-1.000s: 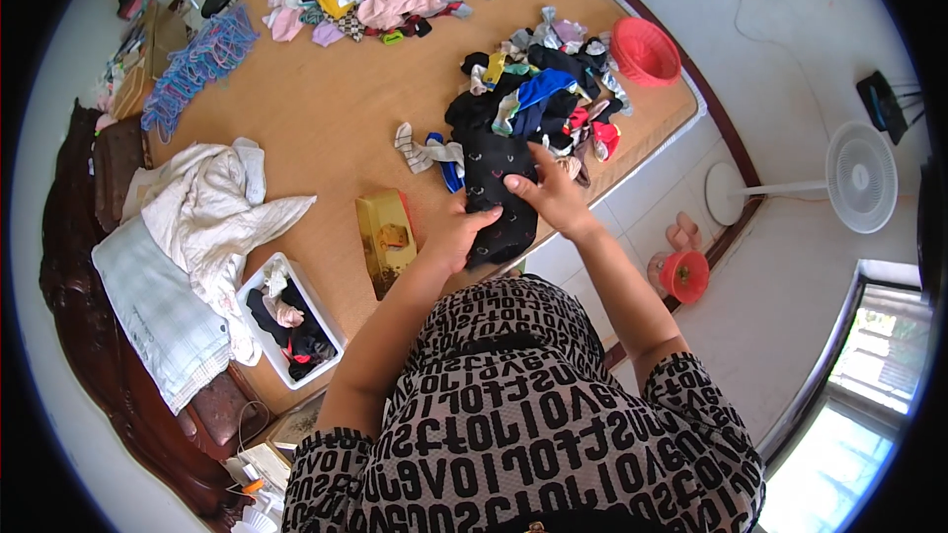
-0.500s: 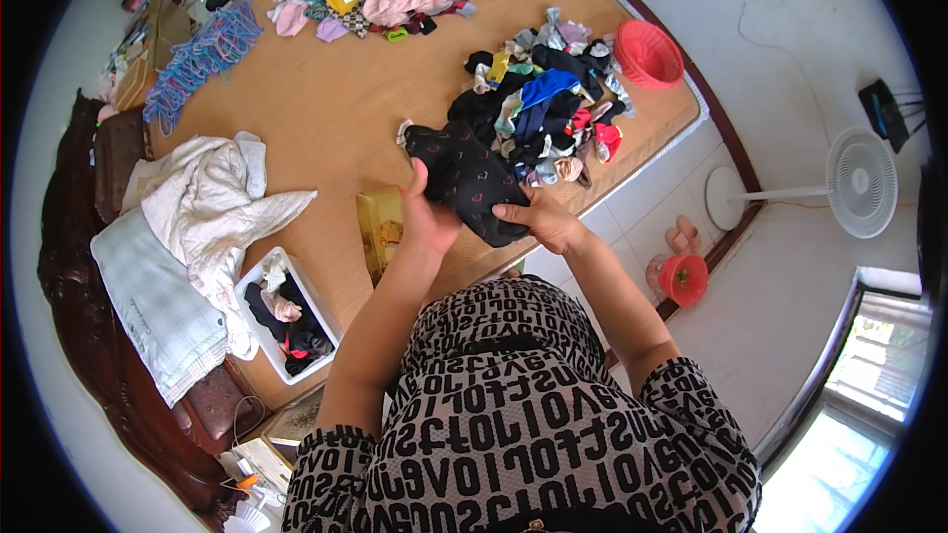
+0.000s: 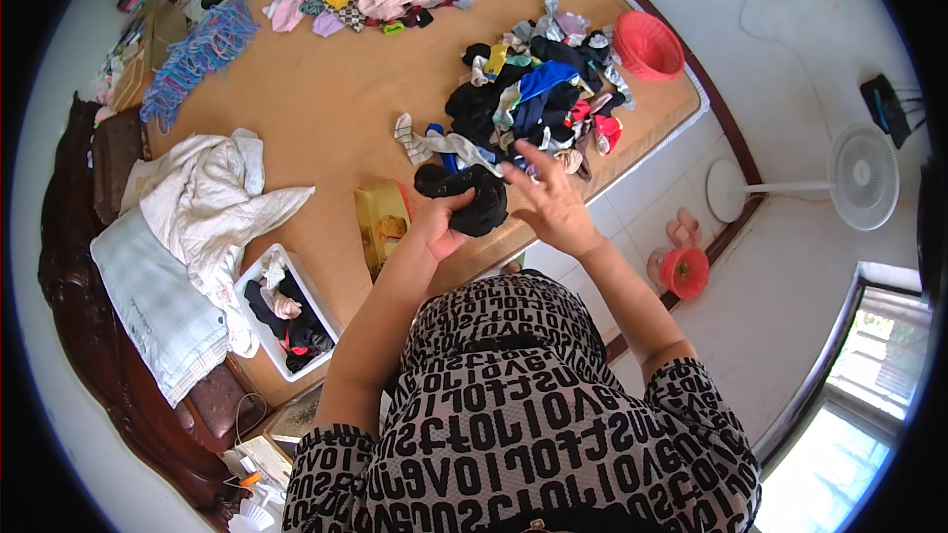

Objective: The person picks up individual items of clothing from a pile on a bed, folds them by hand, and places them into a storage bin; the person also sorts through small items and plastic bags in a cabinet.

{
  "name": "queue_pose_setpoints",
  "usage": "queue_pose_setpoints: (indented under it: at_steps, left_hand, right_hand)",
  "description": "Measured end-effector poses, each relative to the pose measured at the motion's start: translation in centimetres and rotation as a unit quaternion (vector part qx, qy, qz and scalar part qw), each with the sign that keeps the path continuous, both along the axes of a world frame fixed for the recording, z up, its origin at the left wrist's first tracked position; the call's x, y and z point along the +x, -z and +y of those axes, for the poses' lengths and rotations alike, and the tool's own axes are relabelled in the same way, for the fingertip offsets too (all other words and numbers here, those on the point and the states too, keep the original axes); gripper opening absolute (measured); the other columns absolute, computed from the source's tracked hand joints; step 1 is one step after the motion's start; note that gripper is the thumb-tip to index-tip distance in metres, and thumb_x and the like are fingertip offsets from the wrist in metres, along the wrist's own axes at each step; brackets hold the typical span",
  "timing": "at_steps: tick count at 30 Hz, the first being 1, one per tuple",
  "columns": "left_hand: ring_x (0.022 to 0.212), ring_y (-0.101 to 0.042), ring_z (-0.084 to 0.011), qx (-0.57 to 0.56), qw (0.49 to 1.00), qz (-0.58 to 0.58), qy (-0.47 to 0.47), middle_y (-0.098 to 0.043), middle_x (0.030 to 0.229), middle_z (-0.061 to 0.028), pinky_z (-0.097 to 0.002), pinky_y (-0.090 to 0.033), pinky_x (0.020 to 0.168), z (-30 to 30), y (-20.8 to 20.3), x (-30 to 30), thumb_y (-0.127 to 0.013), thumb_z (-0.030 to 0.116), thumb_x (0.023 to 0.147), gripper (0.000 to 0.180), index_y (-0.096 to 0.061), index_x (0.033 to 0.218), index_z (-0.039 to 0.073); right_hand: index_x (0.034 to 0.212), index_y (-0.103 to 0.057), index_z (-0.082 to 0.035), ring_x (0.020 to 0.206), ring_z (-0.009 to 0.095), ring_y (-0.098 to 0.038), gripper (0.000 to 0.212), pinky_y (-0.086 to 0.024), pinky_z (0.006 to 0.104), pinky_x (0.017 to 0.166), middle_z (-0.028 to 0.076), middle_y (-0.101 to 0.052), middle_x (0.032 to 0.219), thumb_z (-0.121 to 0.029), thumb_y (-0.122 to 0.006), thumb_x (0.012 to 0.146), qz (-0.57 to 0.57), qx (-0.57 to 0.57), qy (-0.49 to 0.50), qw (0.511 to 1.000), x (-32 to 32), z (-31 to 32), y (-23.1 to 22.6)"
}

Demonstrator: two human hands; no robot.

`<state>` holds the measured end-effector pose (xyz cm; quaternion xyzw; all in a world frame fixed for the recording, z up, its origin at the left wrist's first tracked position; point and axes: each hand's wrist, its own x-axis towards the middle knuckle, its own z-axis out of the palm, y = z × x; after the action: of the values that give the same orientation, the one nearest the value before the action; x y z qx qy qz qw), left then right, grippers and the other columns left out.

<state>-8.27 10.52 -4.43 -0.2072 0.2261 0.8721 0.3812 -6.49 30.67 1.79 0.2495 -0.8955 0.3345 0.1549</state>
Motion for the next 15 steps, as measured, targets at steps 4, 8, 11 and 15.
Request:
queue_pose_setpoints:
  at_steps: [4, 8, 11, 15]
  left_hand:
    - [0.095, -0.061, -0.0209, -0.066, 0.997, -0.022, 0.017, -0.059, 0.109, -0.0121, -0.0325, -0.052, 0.083, 0.5, -0.3, -0.2, -0.050, 0.011, 0.091, 0.027, -0.051, 0.114, -0.003]
    - [0.093, -0.062, -0.0216, -0.077, 0.997, 0.018, 0.002, -0.059, 0.105, -0.0130, -0.0335, -0.052, 0.082, 0.9, 0.3, 0.1, -0.050, 0.011, 0.091, 0.027, -0.050, 0.113, -0.005]
    - [0.095, -0.060, -0.0207, -0.115, 0.993, 0.040, -0.013, -0.059, 0.106, -0.0107, -0.0346, -0.050, 0.085, 2.0, -2.8, 0.3, -0.055, 0.018, 0.090, 0.032, -0.051, 0.114, -0.002]
    - [0.096, -0.058, -0.0176, -0.226, 0.964, 0.132, 0.047, -0.059, 0.107, -0.0068, -0.0332, -0.047, 0.086, 2.1, -2.8, 0.7, -0.060, 0.016, 0.085, 0.033, -0.052, 0.114, 0.001]
  right_hand:
    - [0.096, -0.065, -0.013, 0.109, 0.026, -0.049, 0.041, -0.047, 0.0349, 0.081, 0.005, -0.056, 0.115, -0.006, -0.075, 0.057, -0.052, 0.012, -0.127, 0.990, -0.2, -0.3, -0.3]
    - [0.084, -0.067, -0.005, 0.071, 0.025, -0.060, 0.018, -0.050, 0.0325, 0.068, 0.008, -0.064, 0.075, -0.007, -0.074, 0.068, -0.307, -0.182, 0.019, 0.934, -0.5, -0.8, 1.8]
    - [0.081, -0.066, -0.003, 0.069, 0.029, -0.062, 0.028, -0.050, 0.0354, 0.066, 0.013, -0.064, 0.075, -0.026, -0.075, 0.069, -0.363, -0.071, 0.099, 0.924, -1.0, -0.8, 2.4]
    - [0.089, -0.063, -0.006, 0.076, 0.030, -0.063, 0.040, -0.049, 0.0367, 0.067, 0.012, -0.063, 0.077, -0.036, -0.076, 0.065, -0.385, 0.020, 0.140, 0.912, -1.2, -1.1, 2.2]
